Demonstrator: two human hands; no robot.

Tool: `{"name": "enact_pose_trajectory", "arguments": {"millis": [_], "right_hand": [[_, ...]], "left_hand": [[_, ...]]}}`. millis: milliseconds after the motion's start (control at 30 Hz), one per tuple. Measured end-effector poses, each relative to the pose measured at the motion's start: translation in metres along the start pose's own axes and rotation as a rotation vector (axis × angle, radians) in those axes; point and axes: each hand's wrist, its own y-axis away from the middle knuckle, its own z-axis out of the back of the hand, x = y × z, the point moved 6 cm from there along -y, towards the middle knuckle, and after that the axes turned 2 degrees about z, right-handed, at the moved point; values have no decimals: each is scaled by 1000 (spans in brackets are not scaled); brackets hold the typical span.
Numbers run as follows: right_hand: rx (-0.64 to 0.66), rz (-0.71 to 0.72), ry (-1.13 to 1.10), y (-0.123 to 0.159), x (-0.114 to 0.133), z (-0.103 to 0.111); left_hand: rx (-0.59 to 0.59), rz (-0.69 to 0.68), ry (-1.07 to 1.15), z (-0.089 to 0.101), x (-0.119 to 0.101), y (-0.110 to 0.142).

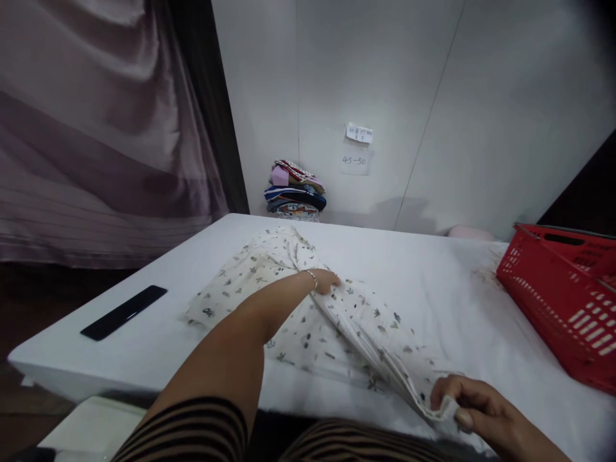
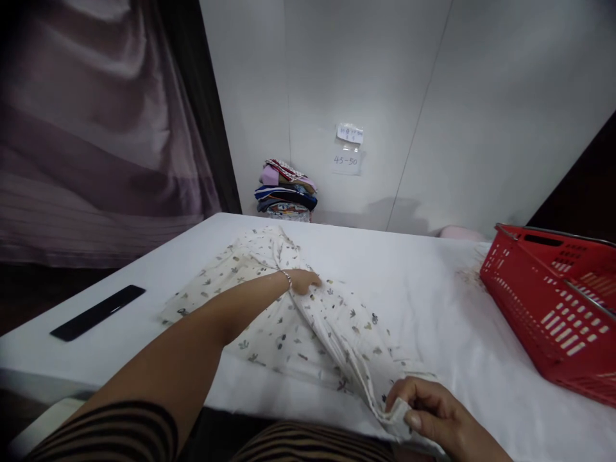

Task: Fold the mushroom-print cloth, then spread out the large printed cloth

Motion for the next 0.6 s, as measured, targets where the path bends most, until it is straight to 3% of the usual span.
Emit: {"name": "enact_pose_trajectory", "arguments": {"millis": [167, 300, 433, 533, 600], "right_hand": [[-6, -21, 12, 1, -7, -3], [-81, 1, -18, 2, -15, 7], [-276, 22, -195, 2, -14, 28], [-472, 83, -345, 4, -3, 48], [-538, 128, -388, 5, 6, 55]], "left_hand": [[-19, 14, 0, 4, -6, 4], [-71, 27, 18, 18, 2, 26], [-102, 46, 49, 26, 18, 58], [-69, 57, 64, 18, 27, 75], [-58, 52, 69, 9, 27, 80]]}}
